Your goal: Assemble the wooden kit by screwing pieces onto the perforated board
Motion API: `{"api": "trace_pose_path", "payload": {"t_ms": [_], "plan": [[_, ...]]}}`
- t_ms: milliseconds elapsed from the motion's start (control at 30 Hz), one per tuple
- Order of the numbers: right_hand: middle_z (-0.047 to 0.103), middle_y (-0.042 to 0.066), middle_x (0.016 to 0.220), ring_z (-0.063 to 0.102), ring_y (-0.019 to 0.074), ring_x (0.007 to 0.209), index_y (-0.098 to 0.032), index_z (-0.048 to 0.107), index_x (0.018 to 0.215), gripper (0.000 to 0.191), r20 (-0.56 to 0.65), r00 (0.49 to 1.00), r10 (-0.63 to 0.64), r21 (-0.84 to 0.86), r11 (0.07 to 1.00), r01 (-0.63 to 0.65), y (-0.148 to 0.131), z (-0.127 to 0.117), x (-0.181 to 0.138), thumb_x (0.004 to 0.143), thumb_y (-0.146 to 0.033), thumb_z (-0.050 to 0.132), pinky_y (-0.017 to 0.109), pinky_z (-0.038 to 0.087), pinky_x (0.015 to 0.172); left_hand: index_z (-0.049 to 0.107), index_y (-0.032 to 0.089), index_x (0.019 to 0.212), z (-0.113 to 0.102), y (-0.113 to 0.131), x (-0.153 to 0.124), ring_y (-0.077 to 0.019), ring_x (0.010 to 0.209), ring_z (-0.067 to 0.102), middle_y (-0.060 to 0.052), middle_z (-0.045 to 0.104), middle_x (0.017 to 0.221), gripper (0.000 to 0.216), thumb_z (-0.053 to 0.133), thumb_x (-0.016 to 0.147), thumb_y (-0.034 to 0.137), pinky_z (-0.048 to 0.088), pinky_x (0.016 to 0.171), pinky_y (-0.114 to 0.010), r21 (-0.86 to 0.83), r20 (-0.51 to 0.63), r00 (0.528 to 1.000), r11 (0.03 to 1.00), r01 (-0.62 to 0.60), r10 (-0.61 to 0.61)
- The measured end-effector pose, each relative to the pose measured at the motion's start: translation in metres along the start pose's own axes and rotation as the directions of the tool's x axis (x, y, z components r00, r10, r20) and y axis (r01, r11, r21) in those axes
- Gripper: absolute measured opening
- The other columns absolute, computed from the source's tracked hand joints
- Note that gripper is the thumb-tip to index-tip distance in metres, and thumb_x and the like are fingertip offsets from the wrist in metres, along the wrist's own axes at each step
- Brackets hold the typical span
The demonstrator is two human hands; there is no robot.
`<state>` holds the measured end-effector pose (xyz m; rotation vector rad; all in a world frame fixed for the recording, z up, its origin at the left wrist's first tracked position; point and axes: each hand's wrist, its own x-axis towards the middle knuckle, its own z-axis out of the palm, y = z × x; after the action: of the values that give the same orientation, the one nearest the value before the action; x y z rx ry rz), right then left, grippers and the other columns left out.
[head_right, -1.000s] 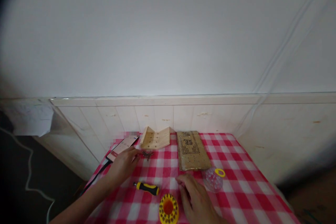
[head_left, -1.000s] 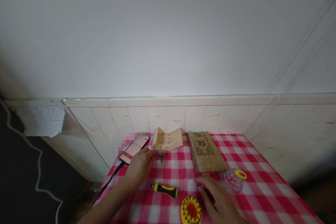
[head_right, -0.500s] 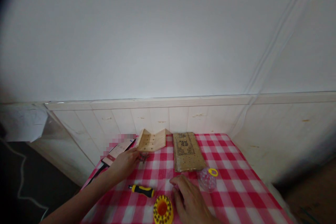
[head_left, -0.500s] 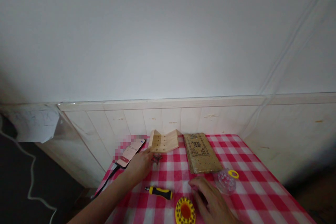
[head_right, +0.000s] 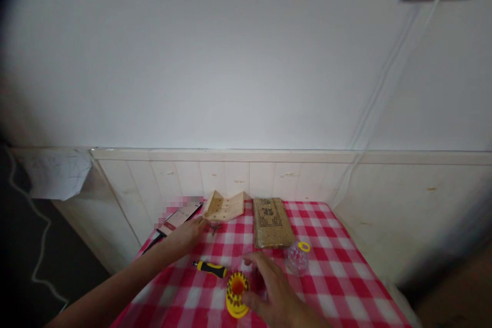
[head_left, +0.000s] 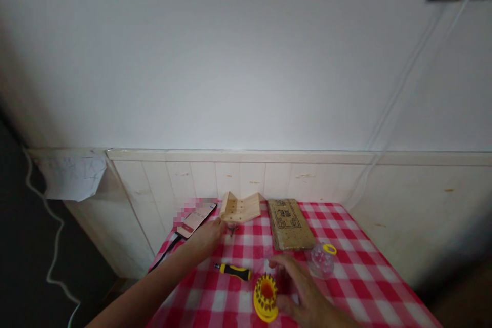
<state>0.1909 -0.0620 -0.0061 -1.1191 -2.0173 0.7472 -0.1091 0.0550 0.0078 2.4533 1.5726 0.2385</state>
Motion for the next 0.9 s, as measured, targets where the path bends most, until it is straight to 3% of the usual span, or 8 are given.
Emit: {"api": "trace_pose_path", "payload": {"t_ms": [100, 200, 333, 433, 567, 700, 800, 900], "plan": [[0.069, 0.013, 0.125, 0.066, 0.0326, 0.112, -0.023, 0.060, 0.130, 0.071, 0.099, 0.990, 0.102, -0.013, 0.995, -0.102, -0.011, 0.001, 0.005, 0.066, -0.037, 0.086, 0.042, 0.054, 0.095, 0.062, 0.016, 0.087, -0.010, 0.007, -0.017, -0.0229, 0.090, 0.065, -0.011, 0.067, 0.095, 0.021, 0.044, 0.087, 0.007, 0.047, 0.083, -0.032, -0.093, -0.127, 0.990, 0.995, 0.049, -0.060], [0.072, 0.007, 0.113, 0.068, 0.0286, 0.102, -0.023, 0.068, 0.113, 0.054, 0.144, 0.976, 0.162, -0.042, 0.987, -0.157, -0.025, 0.003, 0.012, 0.062, -0.025, 0.086, 0.036, 0.054, 0.087, 0.057, 0.018, 0.080, -0.012, 0.019, -0.047, -0.0195, 0.077, 0.061, -0.006, 0.063, 0.082, 0.016, 0.044, 0.086, 0.012, 0.044, 0.070, -0.028, -0.226, -0.210, 0.972, 0.972, 0.060, -0.109], [0.073, 0.004, 0.094, 0.067, 0.0240, 0.086, -0.018, 0.072, 0.096, 0.031, 0.168, 0.961, 0.218, -0.043, 0.976, -0.213, -0.036, 0.004, 0.019, 0.068, -0.025, 0.083, 0.031, 0.051, 0.074, 0.054, 0.020, 0.077, 0.002, 0.038, -0.089, -0.0140, 0.060, 0.053, 0.002, 0.055, 0.065, 0.010, 0.045, 0.082, 0.019, 0.037, 0.054, -0.022, -0.449, -0.176, 0.975, 0.893, 0.043, -0.135], [0.073, 0.006, 0.097, 0.066, 0.0242, 0.088, -0.017, 0.073, 0.100, 0.032, 0.060, 0.981, 0.187, -0.050, 0.982, -0.184, -0.035, 0.011, 0.032, 0.071, -0.027, 0.081, 0.032, 0.050, 0.078, 0.051, 0.021, 0.070, 0.023, 0.051, -0.110, -0.0110, 0.052, 0.046, 0.005, 0.051, 0.059, 0.007, 0.056, 0.072, 0.025, 0.033, 0.050, -0.022, -0.847, -0.058, 0.973, 0.526, 0.071, -0.224], [0.071, 0.005, 0.086, 0.063, 0.0233, 0.082, -0.016, 0.071, 0.090, 0.021, -0.100, 0.985, 0.143, -0.128, 0.980, -0.155, -0.022, 0.026, 0.060, 0.072, -0.024, 0.079, 0.033, 0.049, 0.073, 0.043, 0.025, 0.065, 0.060, 0.061, -0.118, -0.0098, 0.035, 0.039, 0.010, 0.043, 0.041, 0.020, 0.062, 0.061, 0.030, 0.028, 0.039, -0.022, -0.969, 0.107, 0.980, 0.206, 0.140, -0.165], [0.070, 0.005, 0.082, 0.063, 0.0242, 0.079, -0.015, 0.069, 0.089, 0.020, -0.134, 0.980, 0.144, -0.141, 0.976, -0.163, -0.006, 0.037, 0.080, 0.074, -0.025, 0.078, 0.035, 0.050, 0.072, 0.046, 0.022, 0.060, 0.075, 0.068, -0.111, -0.0089, 0.041, 0.047, 0.007, 0.053, 0.047, 0.027, 0.073, 0.056, 0.024, 0.032, 0.044, -0.021, -0.993, 0.075, 0.992, 0.080, 0.083, -0.105], [0.071, 0.007, 0.091, 0.066, 0.0268, 0.085, -0.016, 0.068, 0.100, 0.032, -0.147, 0.977, 0.151, -0.133, 0.976, -0.171, -0.001, 0.040, 0.077, 0.073, -0.027, 0.080, 0.039, 0.052, 0.077, 0.053, 0.019, 0.064, 0.063, 0.078, -0.103, -0.0095, 0.046, 0.050, 0.004, 0.059, 0.054, 0.034, 0.084, 0.056, 0.032, 0.037, 0.051, -0.022, -0.997, 0.080, 0.995, -0.009, 0.080, -0.060], [0.068, 0.012, 0.109, 0.065, 0.0296, 0.099, -0.017, 0.060, 0.119, 0.045, -0.316, 0.945, 0.082, -0.166, 0.976, -0.140, -0.006, 0.043, 0.060, 0.078, -0.027, 0.076, 0.044, 0.054, 0.085, 0.061, 0.017, 0.073, 0.051, 0.093, -0.096, -0.0119, 0.050, 0.053, 0.002, 0.060, 0.057, 0.041, 0.085, 0.061, 0.049, 0.040, 0.055, -0.025, -0.995, 0.094, 0.993, -0.026, 0.093, -0.065]]}}
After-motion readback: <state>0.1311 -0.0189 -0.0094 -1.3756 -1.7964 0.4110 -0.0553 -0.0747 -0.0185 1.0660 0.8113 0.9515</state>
